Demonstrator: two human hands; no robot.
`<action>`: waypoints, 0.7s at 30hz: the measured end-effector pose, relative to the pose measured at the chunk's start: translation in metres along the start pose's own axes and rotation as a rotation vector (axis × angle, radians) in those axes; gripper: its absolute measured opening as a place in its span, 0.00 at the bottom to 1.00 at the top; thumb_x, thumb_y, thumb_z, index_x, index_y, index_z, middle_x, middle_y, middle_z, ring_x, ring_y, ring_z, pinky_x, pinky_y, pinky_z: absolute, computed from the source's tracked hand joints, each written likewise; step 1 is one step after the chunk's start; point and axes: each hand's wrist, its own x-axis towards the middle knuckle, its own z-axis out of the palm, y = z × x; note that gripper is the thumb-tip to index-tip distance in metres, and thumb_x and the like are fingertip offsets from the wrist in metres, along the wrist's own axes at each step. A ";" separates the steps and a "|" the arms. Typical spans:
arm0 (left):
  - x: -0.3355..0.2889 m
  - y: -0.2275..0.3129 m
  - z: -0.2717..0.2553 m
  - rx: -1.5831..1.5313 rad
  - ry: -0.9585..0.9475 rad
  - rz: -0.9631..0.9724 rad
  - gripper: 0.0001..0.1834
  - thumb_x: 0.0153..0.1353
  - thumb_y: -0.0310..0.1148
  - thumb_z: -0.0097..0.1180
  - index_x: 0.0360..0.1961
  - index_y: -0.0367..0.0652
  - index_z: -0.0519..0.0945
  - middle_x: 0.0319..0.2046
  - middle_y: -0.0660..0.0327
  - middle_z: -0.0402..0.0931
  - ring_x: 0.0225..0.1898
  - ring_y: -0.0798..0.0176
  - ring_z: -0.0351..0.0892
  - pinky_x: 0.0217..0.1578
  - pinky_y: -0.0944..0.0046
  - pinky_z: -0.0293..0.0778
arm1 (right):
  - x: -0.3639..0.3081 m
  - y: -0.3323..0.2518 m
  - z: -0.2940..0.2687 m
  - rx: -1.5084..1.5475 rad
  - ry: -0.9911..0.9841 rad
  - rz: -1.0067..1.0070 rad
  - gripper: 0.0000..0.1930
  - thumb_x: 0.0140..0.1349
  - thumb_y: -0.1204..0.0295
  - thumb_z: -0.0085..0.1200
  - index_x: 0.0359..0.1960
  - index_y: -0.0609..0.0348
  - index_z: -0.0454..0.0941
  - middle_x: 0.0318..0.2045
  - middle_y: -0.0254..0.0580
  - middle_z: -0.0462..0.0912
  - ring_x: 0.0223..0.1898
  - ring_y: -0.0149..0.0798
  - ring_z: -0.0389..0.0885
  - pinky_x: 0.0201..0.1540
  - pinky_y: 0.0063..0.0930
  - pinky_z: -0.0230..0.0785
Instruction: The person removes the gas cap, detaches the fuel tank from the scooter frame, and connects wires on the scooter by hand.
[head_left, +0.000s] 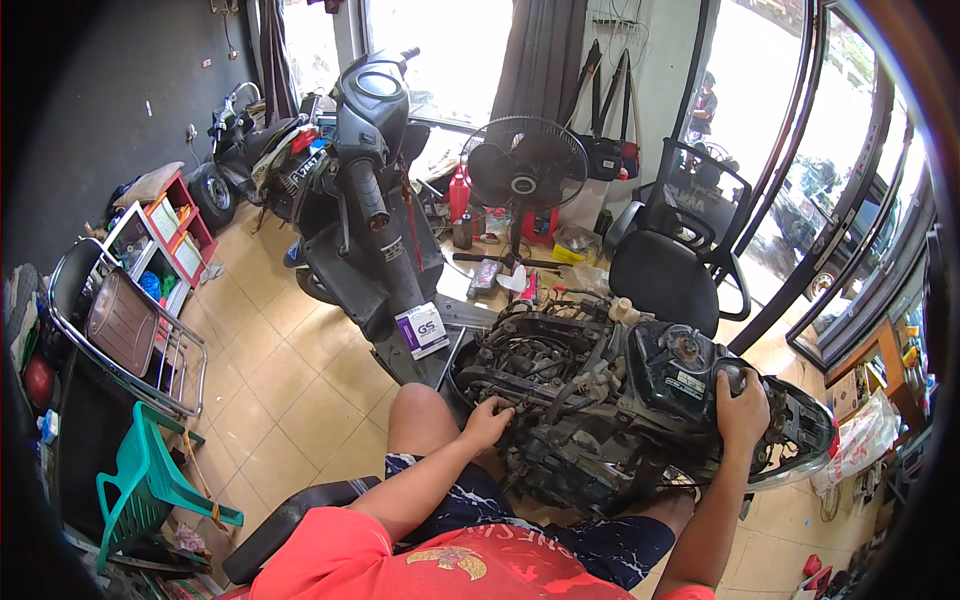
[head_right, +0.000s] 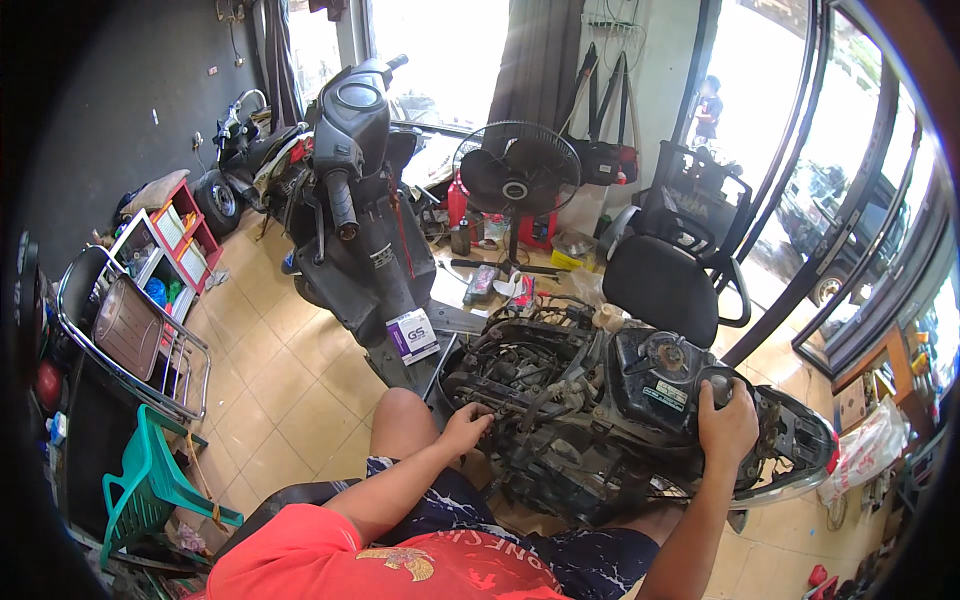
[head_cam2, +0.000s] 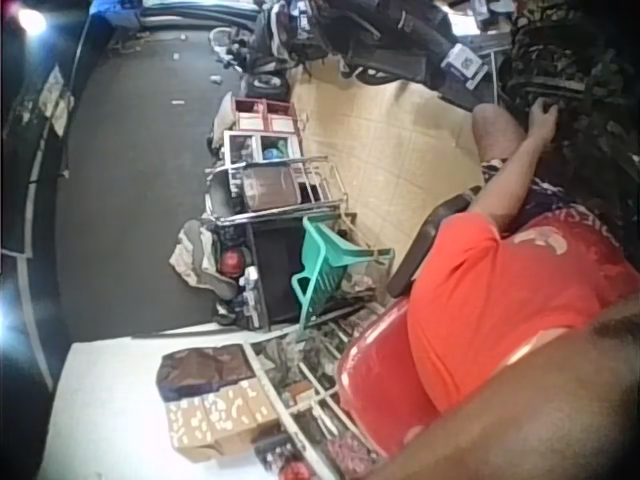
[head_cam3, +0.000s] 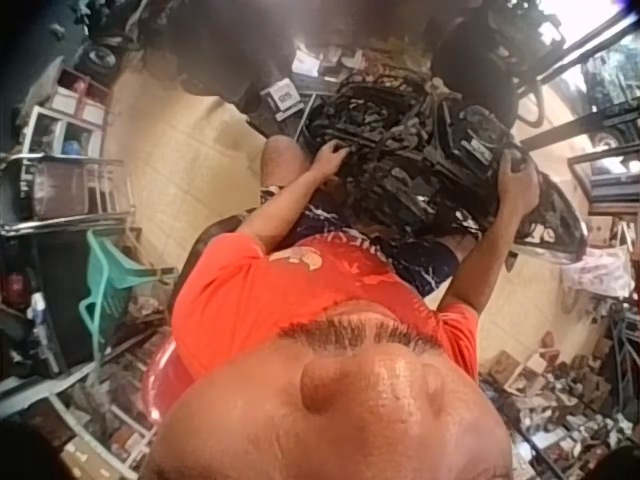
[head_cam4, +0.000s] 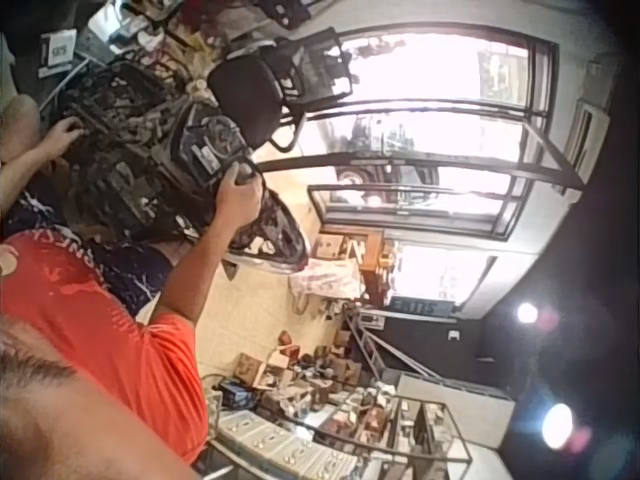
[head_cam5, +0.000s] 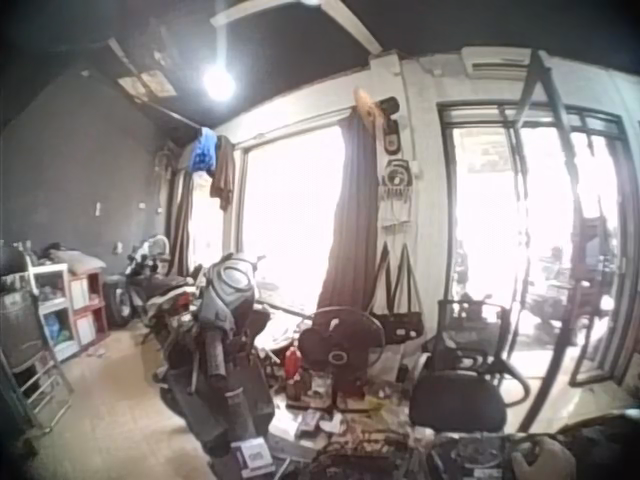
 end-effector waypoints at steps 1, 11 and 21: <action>0.000 0.000 -0.001 -0.001 0.002 0.001 0.12 0.65 0.33 0.59 0.45 0.35 0.80 0.30 0.62 0.80 0.31 0.69 0.76 0.34 0.66 0.72 | 0.000 0.000 0.001 0.001 0.004 0.002 0.31 0.62 0.46 0.55 0.53 0.62 0.78 0.47 0.56 0.84 0.50 0.56 0.82 0.52 0.46 0.74; -0.001 0.001 -0.002 0.051 0.001 0.006 0.13 0.66 0.34 0.58 0.46 0.36 0.79 0.32 0.63 0.79 0.31 0.70 0.76 0.34 0.67 0.73 | -0.001 0.000 0.002 -0.010 0.014 -0.005 0.30 0.62 0.46 0.55 0.53 0.62 0.79 0.47 0.55 0.84 0.49 0.56 0.83 0.51 0.46 0.74; -0.004 0.008 -0.001 0.105 0.000 -0.004 0.14 0.66 0.34 0.58 0.47 0.35 0.78 0.33 0.62 0.79 0.33 0.69 0.77 0.35 0.66 0.73 | -0.001 0.000 0.001 -0.002 0.024 -0.012 0.29 0.62 0.47 0.56 0.52 0.61 0.79 0.46 0.54 0.85 0.49 0.55 0.83 0.51 0.45 0.74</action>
